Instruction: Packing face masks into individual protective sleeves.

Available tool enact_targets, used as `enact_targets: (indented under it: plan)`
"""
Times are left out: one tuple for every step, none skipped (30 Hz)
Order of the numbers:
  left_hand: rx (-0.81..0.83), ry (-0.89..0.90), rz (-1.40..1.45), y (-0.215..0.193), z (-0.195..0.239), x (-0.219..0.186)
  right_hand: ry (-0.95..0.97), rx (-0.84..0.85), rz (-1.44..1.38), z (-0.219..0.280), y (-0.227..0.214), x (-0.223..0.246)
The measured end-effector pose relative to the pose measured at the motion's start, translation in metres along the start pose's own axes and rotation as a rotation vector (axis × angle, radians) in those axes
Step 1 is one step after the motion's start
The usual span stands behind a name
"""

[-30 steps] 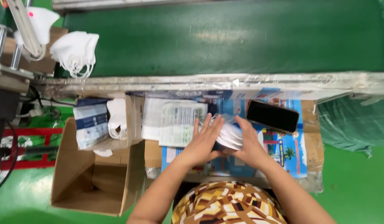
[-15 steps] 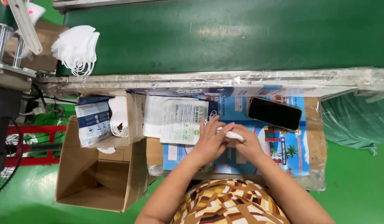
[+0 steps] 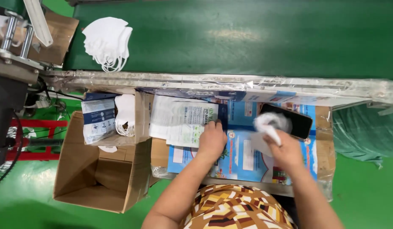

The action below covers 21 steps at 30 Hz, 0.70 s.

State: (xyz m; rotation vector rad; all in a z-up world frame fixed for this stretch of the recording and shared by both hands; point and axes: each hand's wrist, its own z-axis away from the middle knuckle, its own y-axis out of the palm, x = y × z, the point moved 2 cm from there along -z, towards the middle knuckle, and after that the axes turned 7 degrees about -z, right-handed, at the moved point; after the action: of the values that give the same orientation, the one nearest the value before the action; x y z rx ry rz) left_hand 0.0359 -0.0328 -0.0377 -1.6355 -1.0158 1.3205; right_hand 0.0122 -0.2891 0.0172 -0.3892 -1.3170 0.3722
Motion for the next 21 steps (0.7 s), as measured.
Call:
enact_targets:
  plan:
    - [0.035,-0.024,-0.039,0.001,-0.003,-0.005,-0.098,-0.018,0.049,0.003,0.008,0.012]
    - [0.079,-0.051,-0.082,0.000,-0.001,-0.008,-0.189,-0.030,0.093,0.011,0.019,0.022]
    - [0.082,-0.055,-0.083,0.001,0.000,-0.008,-0.187,-0.025,0.093,0.013,0.023,0.022]
    - [0.053,-0.006,-0.118,0.001,0.001,-0.009,-0.333,-0.012,0.067,0.016,0.028,0.025]
    - [0.023,0.043,-0.153,0.001,0.002,-0.011,-0.479,0.001,0.041,0.020,0.032,0.029]
    - [0.018,0.050,-0.154,0.001,-0.003,-0.009,-0.483,-0.007,0.040,0.017,0.034,0.028]
    - [0.028,0.013,-0.149,0.001,-0.007,-0.006,-0.552,-0.001,0.166,0.014,0.037,0.028]
    - [0.044,-0.027,-0.139,0.003,-0.009,-0.006,-0.613,0.009,0.296,0.014,0.038,0.026]
    - [0.043,-0.023,-0.135,0.003,-0.011,0.001,-0.612,0.005,0.300,0.016,0.039,0.026]
    - [0.011,-0.069,-0.103,0.003,-0.013,0.009,-0.596,0.003,0.392,0.018,0.040,0.024]
    - [-0.022,-0.115,-0.070,0.003,-0.015,0.017,-0.578,0.001,0.484,0.020,0.041,0.023]
    - [-0.027,-0.116,-0.069,0.009,-0.016,0.023,-0.583,0.000,0.486,0.020,0.043,0.020]
    - [-0.016,-0.147,0.049,0.016,-0.017,0.030,-0.264,0.187,-0.064,0.017,0.047,0.011]
    - [0.002,-0.177,0.165,0.023,-0.014,0.037,0.079,0.366,-0.612,0.020,0.054,0.001]
    - [0.005,-0.177,0.164,0.014,-0.005,0.031,0.081,0.366,-0.614,0.021,0.056,0.016]
    - [-0.006,-0.078,0.389,0.005,-0.001,0.024,0.073,0.306,-0.606,0.018,0.057,0.031]
    - [-0.014,0.023,0.614,-0.005,0.003,0.017,0.065,0.246,-0.599,0.015,0.058,0.047]
    - [-0.008,0.030,0.614,-0.015,0.008,0.015,0.068,0.238,-0.602,0.010,0.065,0.034]
    - [-0.039,0.050,0.578,-0.025,0.014,0.013,0.099,0.204,-0.545,0.006,0.072,0.020]
    - [-0.074,0.074,0.551,-0.033,0.016,0.007,0.126,0.165,-0.479,-0.001,0.074,0.006]
    - [-0.073,0.085,0.561,-0.041,0.025,0.003,0.125,0.152,-0.475,-0.002,0.077,-0.001]
